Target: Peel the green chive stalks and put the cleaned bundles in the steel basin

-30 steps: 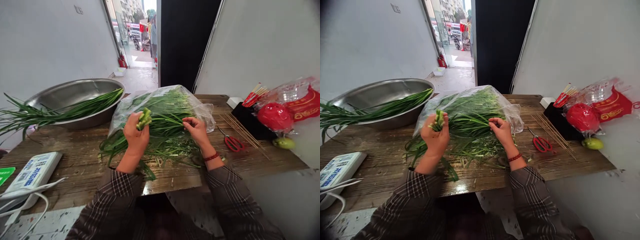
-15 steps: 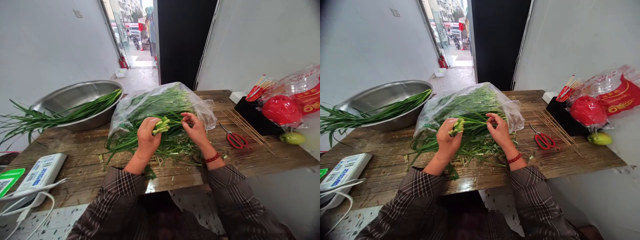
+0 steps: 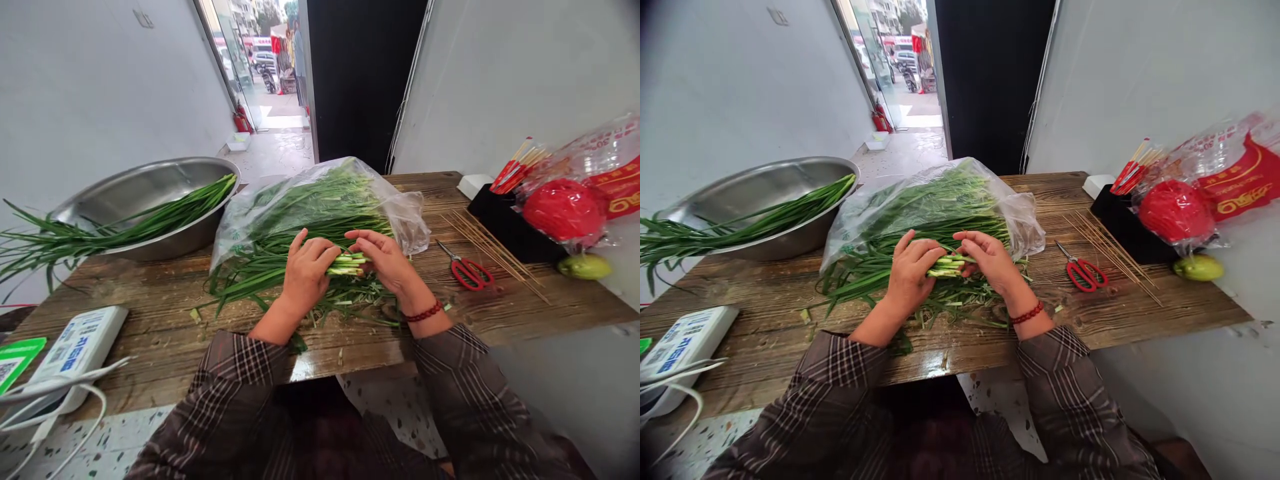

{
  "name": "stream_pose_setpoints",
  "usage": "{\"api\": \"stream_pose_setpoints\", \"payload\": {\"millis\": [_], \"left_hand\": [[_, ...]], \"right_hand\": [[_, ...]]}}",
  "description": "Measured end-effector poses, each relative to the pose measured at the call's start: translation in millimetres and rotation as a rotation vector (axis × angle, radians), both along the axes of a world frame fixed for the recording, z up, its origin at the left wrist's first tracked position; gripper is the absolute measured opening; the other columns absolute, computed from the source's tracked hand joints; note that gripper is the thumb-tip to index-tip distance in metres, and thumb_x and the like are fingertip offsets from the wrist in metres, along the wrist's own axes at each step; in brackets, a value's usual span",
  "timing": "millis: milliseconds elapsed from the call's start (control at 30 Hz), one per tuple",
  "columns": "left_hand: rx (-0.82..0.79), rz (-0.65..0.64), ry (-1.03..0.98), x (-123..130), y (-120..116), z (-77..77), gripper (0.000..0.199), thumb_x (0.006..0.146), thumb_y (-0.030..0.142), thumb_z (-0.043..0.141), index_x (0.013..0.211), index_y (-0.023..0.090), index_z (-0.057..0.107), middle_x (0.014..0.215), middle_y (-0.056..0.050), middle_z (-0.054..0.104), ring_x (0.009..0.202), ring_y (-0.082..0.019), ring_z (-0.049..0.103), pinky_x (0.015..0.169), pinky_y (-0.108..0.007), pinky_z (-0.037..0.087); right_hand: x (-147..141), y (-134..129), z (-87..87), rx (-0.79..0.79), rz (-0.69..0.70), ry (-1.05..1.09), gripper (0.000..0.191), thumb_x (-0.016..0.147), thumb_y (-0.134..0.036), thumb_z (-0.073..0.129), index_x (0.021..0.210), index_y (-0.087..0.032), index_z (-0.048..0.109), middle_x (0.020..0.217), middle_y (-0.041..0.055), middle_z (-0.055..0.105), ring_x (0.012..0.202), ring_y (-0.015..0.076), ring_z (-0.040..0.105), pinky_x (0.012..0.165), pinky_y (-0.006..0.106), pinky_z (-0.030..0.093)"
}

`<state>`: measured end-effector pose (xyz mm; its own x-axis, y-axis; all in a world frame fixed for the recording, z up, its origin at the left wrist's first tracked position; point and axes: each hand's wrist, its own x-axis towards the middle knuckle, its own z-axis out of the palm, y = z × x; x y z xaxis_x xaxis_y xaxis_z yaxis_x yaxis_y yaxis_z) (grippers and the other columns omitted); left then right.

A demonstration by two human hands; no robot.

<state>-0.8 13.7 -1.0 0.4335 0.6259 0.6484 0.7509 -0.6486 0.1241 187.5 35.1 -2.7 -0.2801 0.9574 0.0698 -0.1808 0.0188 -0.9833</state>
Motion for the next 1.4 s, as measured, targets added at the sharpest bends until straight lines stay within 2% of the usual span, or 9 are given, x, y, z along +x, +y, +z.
{"api": "stream_pose_setpoints", "payload": {"millis": [167, 433, 633, 900, 1033, 1100, 1200, 1300, 1400], "left_hand": [[-0.182, 0.094, -0.248, -0.6, 5.0, -3.6, 0.016, 0.089, 0.026, 0.049, 0.093, 0.018, 0.062, 0.086, -0.005, 0.066, 0.081, -0.018, 0.061, 0.075, -0.029, 0.045], [-0.324, 0.108, -0.450, 3.3, 6.7, -3.5, 0.019, 0.090, 0.032, 0.053, 0.085, 0.017, 0.063, 0.082, -0.003, 0.067, 0.076, -0.015, 0.061, 0.069, -0.024, 0.044], [-0.347, 0.109, -0.437, 3.5, 5.8, -3.2, 0.019, 0.090, 0.032, 0.053, 0.088, 0.017, 0.064, 0.082, -0.003, 0.068, 0.078, -0.016, 0.063, 0.071, -0.025, 0.045], [-0.294, 0.180, -0.409, -1.0, 8.4, -4.7, 0.017, 0.090, 0.031, 0.052, 0.086, 0.017, 0.063, 0.078, -0.004, 0.066, 0.074, -0.017, 0.062, 0.067, -0.025, 0.045], [-0.275, 0.201, -0.400, -4.0, 11.0, -6.1, 0.016, 0.089, 0.028, 0.054, 0.080, 0.017, 0.061, 0.074, -0.003, 0.065, 0.068, -0.016, 0.060, 0.063, -0.025, 0.043], [-0.275, 0.195, -0.399, -4.6, 11.9, -7.4, 0.017, 0.089, 0.029, 0.054, 0.078, 0.018, 0.060, 0.073, -0.003, 0.064, 0.067, -0.016, 0.059, 0.062, -0.025, 0.042], [-0.290, 0.168, -0.395, -3.9, 11.9, -8.9, 0.016, 0.089, 0.030, 0.055, 0.080, 0.018, 0.061, 0.074, -0.003, 0.065, 0.069, -0.016, 0.060, 0.063, -0.025, 0.042], [-0.309, 0.155, -0.384, -2.7, 11.5, -9.8, 0.015, 0.089, 0.030, 0.055, 0.081, 0.018, 0.061, 0.075, -0.003, 0.065, 0.069, -0.016, 0.060, 0.063, -0.025, 0.041], [-0.307, 0.159, -0.378, -2.9, 11.7, -9.9, 0.016, 0.088, 0.030, 0.055, 0.077, 0.019, 0.060, 0.074, -0.003, 0.065, 0.068, -0.016, 0.059, 0.063, -0.025, 0.042]], "right_hand": [[3.0, 0.4, 2.2, 0.020, -0.090, 0.049, 0.047, 0.086, -0.060, 0.050, 0.106, -0.019, 0.063, 0.093, 0.0058, 0.068, 0.064, 0.0102, 0.065, 0.046, 0.017, 0.045], [-4.6, -1.2, -4.1, 0.356, -0.130, -0.188, 0.058, 0.075, -0.040, 0.072, 0.128, -0.026, 0.054, 0.121, 0.0065, 0.063, 0.079, 0.0115, 0.063, 0.063, 0.023, 0.051], [-3.4, -0.2, -6.8, 0.523, -0.254, -0.350, 0.049, 0.081, -0.027, 0.064, 0.129, -0.025, 0.054, 0.088, 0.0006, 0.067, 0.080, 0.0136, 0.063, 0.074, 0.028, 0.052], [21.4, 13.8, -12.3, 0.437, -0.580, -0.260, 0.024, 0.084, -0.033, 0.057, 0.102, -0.021, 0.067, 0.082, 0.0019, 0.063, 0.066, 0.0121, 0.053, 0.061, 0.026, 0.046], [23.6, 11.5, -9.3, 0.504, -0.520, -0.392, 0.024, 0.087, -0.037, 0.055, 0.093, -0.020, 0.072, 0.084, 0.0044, 0.067, 0.075, 0.0156, 0.058, 0.067, 0.029, 0.046], [20.4, 7.9, -6.0, 0.541, -0.462, -0.418, 0.027, 0.086, -0.038, 0.058, 0.104, -0.022, 0.070, 0.099, 0.0056, 0.068, 0.078, 0.0150, 0.058, 0.066, 0.028, 0.046], [13.7, 3.8, -4.4, 0.492, -0.277, -0.386, 0.056, 0.080, -0.036, 0.066, 0.134, -0.028, 0.053, 0.119, 0.0057, 0.063, 0.073, 0.0119, 0.056, 0.060, 0.026, 0.045], [9.7, 4.2, -8.7, 0.425, -0.156, -0.371, 0.067, 0.080, -0.032, 0.065, 0.143, -0.026, 0.042, 0.095, 0.0020, 0.068, 0.067, 0.0115, 0.055, 0.060, 0.025, 0.044], [11.8, 8.0, -13.8, 0.453, -0.291, -0.403, 0.055, 0.082, -0.027, 0.059, 0.135, -0.022, 0.049, 0.079, -0.0012, 0.063, 0.064, 0.0111, 0.053, 0.062, 0.025, 0.043]]}}
